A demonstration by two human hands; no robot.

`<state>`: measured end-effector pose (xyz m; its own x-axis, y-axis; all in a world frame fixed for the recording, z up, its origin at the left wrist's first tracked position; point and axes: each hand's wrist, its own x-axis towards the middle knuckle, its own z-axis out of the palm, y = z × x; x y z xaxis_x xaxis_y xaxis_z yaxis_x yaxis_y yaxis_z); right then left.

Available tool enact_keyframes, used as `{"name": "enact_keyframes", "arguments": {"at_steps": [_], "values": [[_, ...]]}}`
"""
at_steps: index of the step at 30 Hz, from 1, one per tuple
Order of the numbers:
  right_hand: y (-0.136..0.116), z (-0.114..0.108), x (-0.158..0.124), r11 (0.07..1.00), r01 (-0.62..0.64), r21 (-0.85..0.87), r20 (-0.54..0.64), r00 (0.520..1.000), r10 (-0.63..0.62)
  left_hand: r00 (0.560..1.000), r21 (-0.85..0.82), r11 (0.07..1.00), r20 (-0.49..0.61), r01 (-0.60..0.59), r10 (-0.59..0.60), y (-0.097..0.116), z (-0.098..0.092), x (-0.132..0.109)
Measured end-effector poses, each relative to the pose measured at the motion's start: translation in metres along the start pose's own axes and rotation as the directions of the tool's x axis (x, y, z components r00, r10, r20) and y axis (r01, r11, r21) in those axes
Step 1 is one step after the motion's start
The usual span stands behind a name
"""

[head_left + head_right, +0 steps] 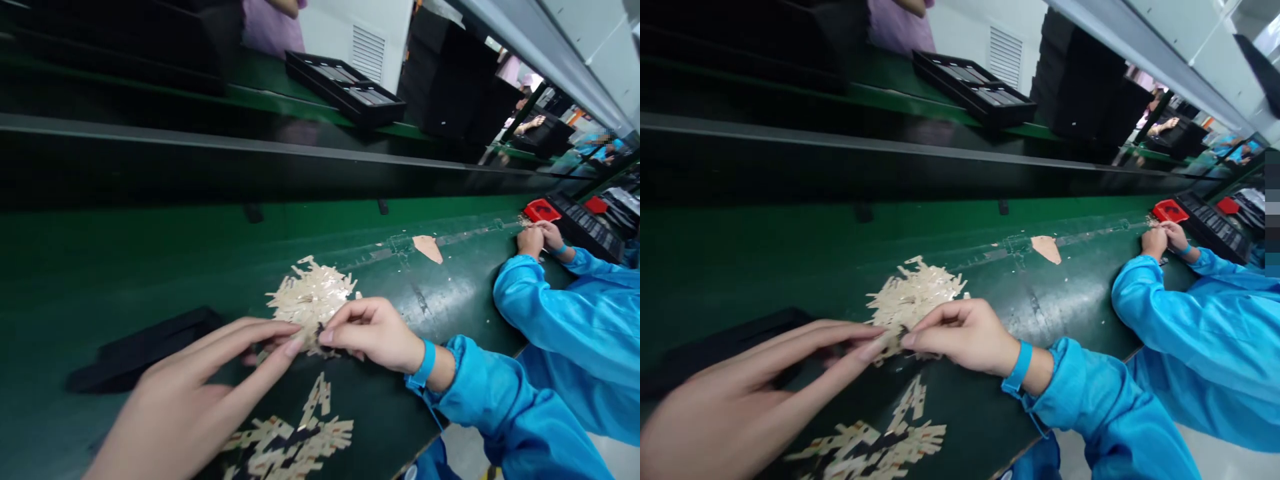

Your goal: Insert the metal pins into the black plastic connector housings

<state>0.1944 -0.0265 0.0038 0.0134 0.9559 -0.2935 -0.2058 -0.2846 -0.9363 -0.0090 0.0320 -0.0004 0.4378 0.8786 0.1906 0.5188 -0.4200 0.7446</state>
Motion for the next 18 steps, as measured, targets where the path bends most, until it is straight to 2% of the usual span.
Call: {"name": "enact_keyframes", "arguments": {"at_steps": [2,4,5,6,8,11,16,18], "values": [[-0.003,0.002,-0.006,0.994,0.078,-0.078,-0.081,0.993,-0.085,0.979,-0.168,0.975,0.170,0.144,-0.115,0.018,-0.005,0.000],[-0.002,0.002,-0.012,0.991,0.117,-0.064,-0.078,0.990,-0.121,0.914,-0.293,0.923,0.385,0.250,-0.126,0.031,-0.005,0.001],[-0.001,0.002,-0.014,0.990,0.127,-0.054,-0.066,0.989,-0.131,0.888,-0.329,0.894,0.437,0.304,-0.142,0.034,-0.003,0.001],[0.001,0.001,-0.015,0.988,0.143,-0.063,-0.063,0.987,-0.147,0.876,-0.363,0.864,0.455,0.348,-0.161,0.034,-0.001,0.000],[0.005,-0.002,-0.017,0.962,0.199,-0.188,-0.064,0.975,-0.214,0.878,-0.419,0.827,0.446,0.375,-0.172,0.031,0.003,-0.002],[0.008,-0.003,-0.019,0.932,0.248,-0.263,-0.033,0.963,-0.266,0.895,-0.485,0.792,0.414,0.371,-0.166,0.028,0.005,-0.006],[0.007,-0.002,-0.023,0.879,0.309,-0.364,-0.002,0.943,-0.333,0.879,-0.515,0.751,0.442,0.412,-0.179,0.031,0.007,-0.009],[0.006,-0.002,-0.023,0.850,0.326,-0.414,0.006,0.935,-0.356,0.891,-0.526,0.753,0.420,0.395,-0.174,0.032,0.008,-0.009]]}}
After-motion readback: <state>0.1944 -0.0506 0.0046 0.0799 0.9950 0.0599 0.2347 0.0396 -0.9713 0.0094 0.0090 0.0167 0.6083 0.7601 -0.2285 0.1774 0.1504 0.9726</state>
